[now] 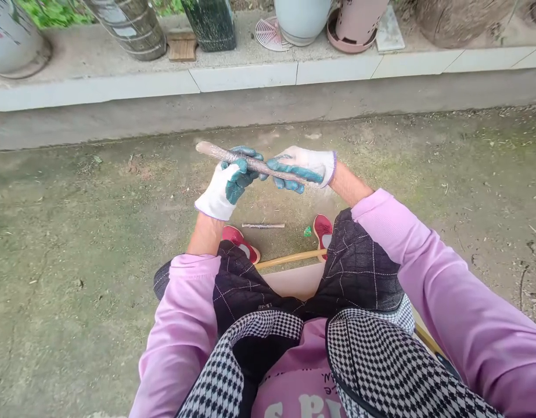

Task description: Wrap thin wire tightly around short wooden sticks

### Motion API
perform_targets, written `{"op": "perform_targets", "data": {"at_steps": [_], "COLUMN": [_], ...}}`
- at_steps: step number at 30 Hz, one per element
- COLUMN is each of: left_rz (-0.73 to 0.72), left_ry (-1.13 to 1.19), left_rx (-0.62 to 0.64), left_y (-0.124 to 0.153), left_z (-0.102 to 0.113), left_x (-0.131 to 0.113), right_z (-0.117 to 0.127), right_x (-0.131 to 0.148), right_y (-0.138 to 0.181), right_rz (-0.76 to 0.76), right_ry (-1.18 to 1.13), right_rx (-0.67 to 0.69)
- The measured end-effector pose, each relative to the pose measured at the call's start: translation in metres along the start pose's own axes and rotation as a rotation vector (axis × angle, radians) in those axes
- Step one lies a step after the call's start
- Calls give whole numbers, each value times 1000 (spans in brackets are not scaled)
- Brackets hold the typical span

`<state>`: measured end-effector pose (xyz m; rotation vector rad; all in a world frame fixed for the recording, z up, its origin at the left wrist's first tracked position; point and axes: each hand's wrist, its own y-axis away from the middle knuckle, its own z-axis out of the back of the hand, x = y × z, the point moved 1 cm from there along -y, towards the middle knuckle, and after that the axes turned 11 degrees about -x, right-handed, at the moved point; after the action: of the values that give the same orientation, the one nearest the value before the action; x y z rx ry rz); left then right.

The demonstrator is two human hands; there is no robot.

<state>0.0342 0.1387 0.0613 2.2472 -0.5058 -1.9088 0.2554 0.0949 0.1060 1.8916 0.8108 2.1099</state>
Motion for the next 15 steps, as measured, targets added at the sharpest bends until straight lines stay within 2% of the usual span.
{"op": "perform_targets", "data": {"at_steps": [3, 8, 11, 13, 15], "left_rz": [28, 112, 178, 184, 154], "left_ry": [-32, -88, -117, -117, -110], "left_rx": [-38, -101, -153, -162, -134], "left_y": [-1, -13, -14, -11, -7], "left_z": [3, 2, -1, -1, 1], "left_x": [-4, 8, 14, 13, 11], "right_z": [-7, -16, -17, -18, -19], "right_x": [-2, -3, -4, -5, -7], "right_y": [-3, -7, -14, -18, -21], "right_rz": [-15, -20, 6, 19, 6], "right_ry": [-71, -9, 84, 98, 67], "right_rx": [4, -183, -240, -240, -164]}}
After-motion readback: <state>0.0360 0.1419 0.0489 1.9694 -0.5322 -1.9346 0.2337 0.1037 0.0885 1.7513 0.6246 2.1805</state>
